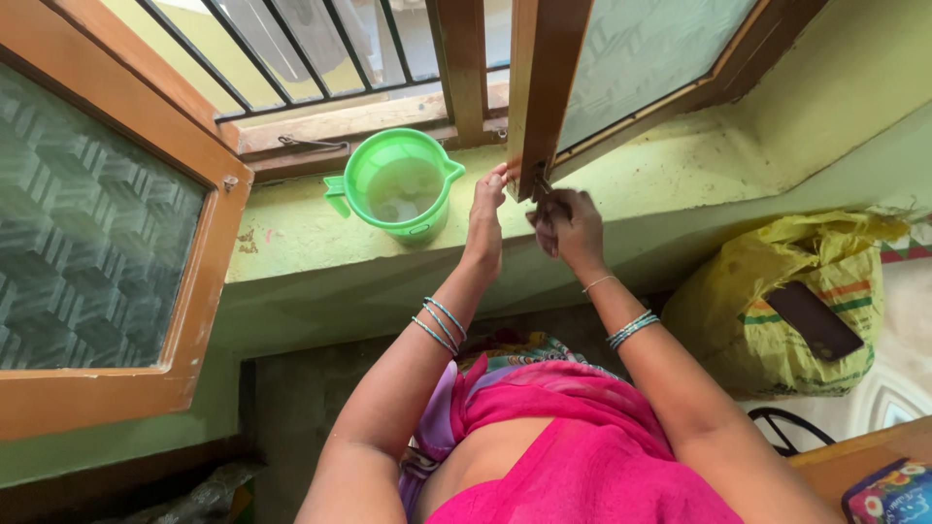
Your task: The person wipes the wooden frames and patterned glass of an open window with a cloth, rinsing the cloth in a green bucket of water between cleaning different sections.
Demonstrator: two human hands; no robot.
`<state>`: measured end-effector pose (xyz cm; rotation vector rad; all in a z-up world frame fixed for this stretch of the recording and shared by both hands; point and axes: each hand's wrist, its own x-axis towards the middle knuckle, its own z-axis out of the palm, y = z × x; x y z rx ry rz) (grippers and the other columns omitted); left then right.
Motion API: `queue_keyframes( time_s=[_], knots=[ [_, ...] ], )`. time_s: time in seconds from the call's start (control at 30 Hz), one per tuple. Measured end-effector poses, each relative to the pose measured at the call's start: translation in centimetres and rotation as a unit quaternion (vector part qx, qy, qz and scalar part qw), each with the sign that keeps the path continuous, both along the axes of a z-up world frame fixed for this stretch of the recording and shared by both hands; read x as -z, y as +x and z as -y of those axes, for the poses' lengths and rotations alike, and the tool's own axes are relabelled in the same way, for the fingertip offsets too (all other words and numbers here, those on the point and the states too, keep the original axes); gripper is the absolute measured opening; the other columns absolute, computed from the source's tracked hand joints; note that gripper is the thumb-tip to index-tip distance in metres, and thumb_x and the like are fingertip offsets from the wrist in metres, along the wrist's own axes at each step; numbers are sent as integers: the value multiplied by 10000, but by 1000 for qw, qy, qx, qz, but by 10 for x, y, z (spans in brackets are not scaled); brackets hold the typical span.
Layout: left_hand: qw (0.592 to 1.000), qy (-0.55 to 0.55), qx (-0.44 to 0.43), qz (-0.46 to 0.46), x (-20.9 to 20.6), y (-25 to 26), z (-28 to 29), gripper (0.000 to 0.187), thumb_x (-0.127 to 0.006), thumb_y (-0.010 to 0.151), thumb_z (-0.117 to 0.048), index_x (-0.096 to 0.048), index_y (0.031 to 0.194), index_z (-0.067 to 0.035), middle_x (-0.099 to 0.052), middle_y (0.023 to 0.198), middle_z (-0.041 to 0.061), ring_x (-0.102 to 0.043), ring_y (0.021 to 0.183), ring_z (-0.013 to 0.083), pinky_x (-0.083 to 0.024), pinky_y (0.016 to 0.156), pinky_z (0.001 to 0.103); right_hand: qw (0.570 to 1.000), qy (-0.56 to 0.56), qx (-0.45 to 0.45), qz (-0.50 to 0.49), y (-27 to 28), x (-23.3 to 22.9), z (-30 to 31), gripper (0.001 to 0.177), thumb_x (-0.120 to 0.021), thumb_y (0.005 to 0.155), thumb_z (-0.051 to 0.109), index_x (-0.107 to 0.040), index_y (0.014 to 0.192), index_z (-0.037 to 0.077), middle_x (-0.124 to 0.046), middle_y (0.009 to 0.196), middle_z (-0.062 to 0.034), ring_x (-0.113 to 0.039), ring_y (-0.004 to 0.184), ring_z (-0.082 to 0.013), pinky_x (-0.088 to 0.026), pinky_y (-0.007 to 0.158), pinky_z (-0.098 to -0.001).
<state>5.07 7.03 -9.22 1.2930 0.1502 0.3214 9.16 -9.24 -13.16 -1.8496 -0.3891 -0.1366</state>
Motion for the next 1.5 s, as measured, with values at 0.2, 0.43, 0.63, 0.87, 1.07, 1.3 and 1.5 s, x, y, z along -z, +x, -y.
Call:
queue_keyframes(
  time_s=[0.2, 0.43, 0.63, 0.87, 1.07, 1.3, 1.5],
  knots=[
    [999, 12, 25, 21, 10, -1, -8, 587, -345, 1083, -486, -507, 1452, -59, -609, 1461, 141, -474, 1398, 233, -299, 1193, 407, 997, -17, -76, 13, -29, -33, -10, 145, -746, 896, 106, -714, 1022, 41, -733, 958, -89, -727, 859, -213, -563, 787, -348],
    [996, -8, 33, -80, 6, 2, -8, 649, -361, 1008, -547, -525, 1497, -152, -527, 1492, 113, -438, 1330, 299, -300, 1137, 444, 971, -17, 67, 230, -54, -97, -11, 201, -720, 1007, 66, -636, 1190, 60, -610, 1080, -140, -657, 954, -269, -558, 843, -388],
    [998, -12, 46, -46, 12, 8, -14, 639, -358, 1031, -545, -586, 1448, -119, -574, 1469, 109, -453, 1284, 279, -315, 1141, 423, 927, -118, 85, 347, -45, -101, -36, 327, -703, 1005, 52, -606, 1317, 52, -585, 1182, -148, -636, 1061, -330, -562, 866, -418],
    [998, -6, 43, -46, 15, 6, -15, 626, -359, 1044, -536, -592, 1442, -113, -590, 1457, 106, -459, 1308, 266, -314, 1150, 422, 891, -191, 82, 404, -61, -63, -33, 482, -734, 936, 33, -575, 1390, 11, -582, 1232, -146, -588, 1084, -317, -542, 899, -415],
    [998, -5, 48, -46, 6, 4, -15, 629, -351, 1036, -549, -586, 1445, -133, -576, 1489, 106, -431, 1366, 280, -286, 1169, 432, 949, -179, 57, 253, -56, -18, -23, 408, -714, 925, 44, -664, 1329, 66, -601, 1167, -136, -639, 963, -309, -561, 824, -392],
    [998, -2, 68, -17, -1, -4, -7, 700, -359, 1024, -646, -509, 1530, -186, -499, 1564, 105, -330, 1515, 346, -189, 1238, 520, 987, 97, 119, -45, 4, 9, 20, 198, -697, 943, 107, -696, 1128, 38, -745, 1046, -69, -710, 922, -191, -578, 854, -321],
    [988, -54, 58, -136, -5, -5, 2, 759, -363, 925, -709, -361, 1581, -328, -263, 1648, 14, -259, 1502, 312, -118, 1155, 677, 980, 67, 168, 82, 45, -37, 26, 431, -606, 974, 22, -573, 1403, 3, -480, 1254, -145, -559, 1163, -257, -465, 1073, -401]
  ],
)
